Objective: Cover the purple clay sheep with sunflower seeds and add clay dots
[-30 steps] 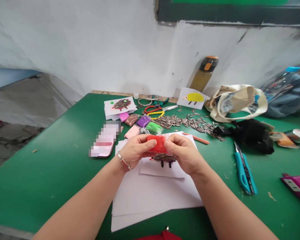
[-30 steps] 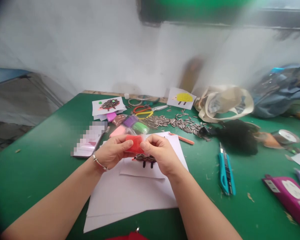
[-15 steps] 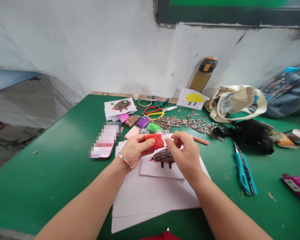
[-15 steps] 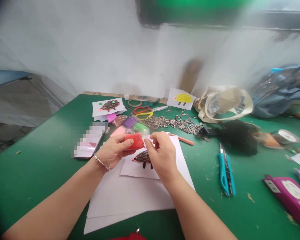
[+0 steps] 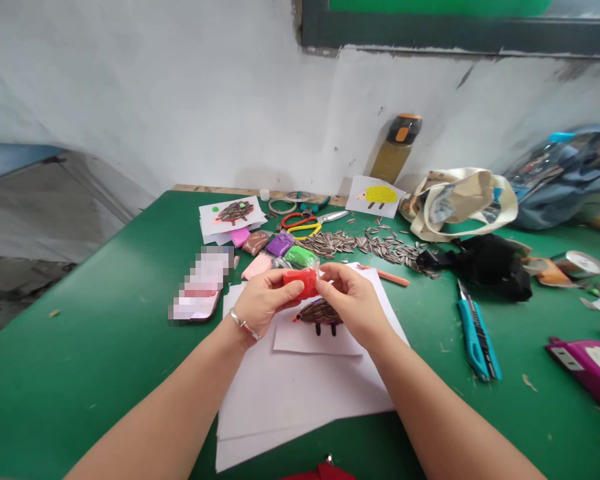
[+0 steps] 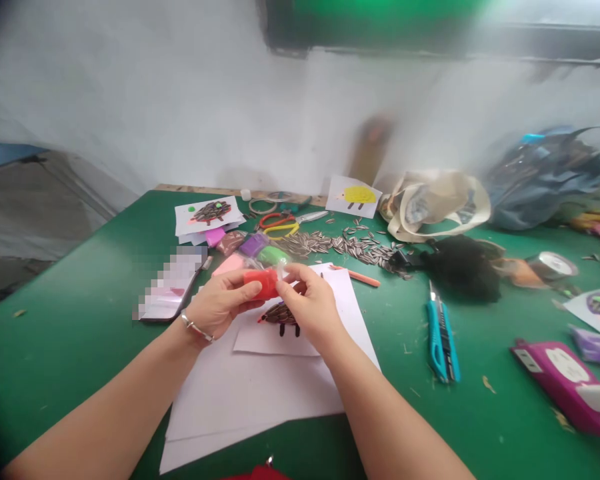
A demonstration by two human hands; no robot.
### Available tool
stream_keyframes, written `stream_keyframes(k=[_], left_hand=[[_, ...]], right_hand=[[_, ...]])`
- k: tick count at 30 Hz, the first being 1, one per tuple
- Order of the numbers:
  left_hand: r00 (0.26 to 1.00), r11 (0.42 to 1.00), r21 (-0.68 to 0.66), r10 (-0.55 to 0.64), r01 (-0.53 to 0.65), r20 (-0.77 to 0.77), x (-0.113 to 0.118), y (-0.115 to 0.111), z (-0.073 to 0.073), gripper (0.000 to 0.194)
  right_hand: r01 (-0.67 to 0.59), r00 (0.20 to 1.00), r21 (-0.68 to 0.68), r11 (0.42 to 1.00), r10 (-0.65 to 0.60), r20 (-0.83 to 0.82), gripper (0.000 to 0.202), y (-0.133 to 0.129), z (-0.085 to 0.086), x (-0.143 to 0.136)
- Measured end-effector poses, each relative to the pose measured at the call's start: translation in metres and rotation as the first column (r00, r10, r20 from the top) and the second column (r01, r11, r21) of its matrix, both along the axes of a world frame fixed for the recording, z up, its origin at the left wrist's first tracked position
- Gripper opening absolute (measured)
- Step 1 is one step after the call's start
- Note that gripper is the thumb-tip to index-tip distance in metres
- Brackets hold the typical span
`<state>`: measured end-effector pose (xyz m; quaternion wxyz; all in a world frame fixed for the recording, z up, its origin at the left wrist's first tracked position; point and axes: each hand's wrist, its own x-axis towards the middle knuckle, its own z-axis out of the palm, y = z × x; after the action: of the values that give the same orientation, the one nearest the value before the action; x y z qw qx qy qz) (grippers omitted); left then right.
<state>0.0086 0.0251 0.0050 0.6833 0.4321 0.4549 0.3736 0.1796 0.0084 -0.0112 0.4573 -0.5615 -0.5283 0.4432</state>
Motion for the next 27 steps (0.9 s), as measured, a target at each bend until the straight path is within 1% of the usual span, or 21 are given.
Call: stream_keyframes(k=[4,8,12,14,17,20,22,23,25,27], left_hand=[[1.000,1.000,0.010,-0.004,0.004,0.001,0.000,0.001,0.000,0.041],[1.000,1.000,0.015,0.000,0.001,-0.008,-0.001,0.001,0.000,0.039],[1.000,1.000,0.003,0.012,-0.012,-0.023,0.000,0.000,0.000,0.041],[0.999,1.000,-0.006,0.026,-0.026,-0.022,0.000,0.000,0.000,0.043],[0.999,0.999,-0.020,0.029,-0.029,0.013,-0.001,0.000,-0.002,0.047],[0.999,0.999,-0.035,0.032,-0.031,0.032,-0.002,0.000,-0.003,0.048],[0.999,0.998,-0.049,0.038,-0.037,0.026,-0.002,0.001,-0.003,0.049],[0.999,0.998,-0.055,0.037,-0.036,0.024,-0.001,0.001,-0.004,0.049],[0.999,0.998,-0.055,0.033,-0.032,0.022,-0.001,0.001,-0.005,0.052],[0.999,0.999,-0.013,0.042,-0.042,0.003,0.000,0.002,-0.007,0.060]], right_hand=[[-0.001,0.999,-0.024,1.000,0.000,-0.042,0.024,0.002,-0.003,0.002],[0.015,0.995,-0.041,0.999,-0.019,-0.098,0.028,0.003,-0.007,0.003],[0.059,0.995,-0.028,0.998,-0.061,-0.082,0.018,0.003,-0.006,0.004],[0.054,0.991,-0.037,0.998,-0.059,-0.122,0.018,0.003,-0.005,0.005],[-0.004,0.967,-0.087,0.996,-0.019,-0.252,0.020,0.003,-0.003,0.008],[-0.120,0.939,-0.128,0.984,0.071,-0.336,0.022,0.004,-0.001,0.010],[-0.178,0.933,-0.131,0.975,0.125,-0.337,0.021,0.004,-0.001,0.011],[-0.183,0.937,-0.123,0.975,0.136,-0.323,0.020,0.004,-0.001,0.011],[-0.149,0.952,-0.098,0.984,0.116,-0.284,0.022,0.004,-0.001,0.010],[-0.090,0.963,-0.085,0.992,0.065,-0.262,0.023,0.004,-0.001,0.009]])
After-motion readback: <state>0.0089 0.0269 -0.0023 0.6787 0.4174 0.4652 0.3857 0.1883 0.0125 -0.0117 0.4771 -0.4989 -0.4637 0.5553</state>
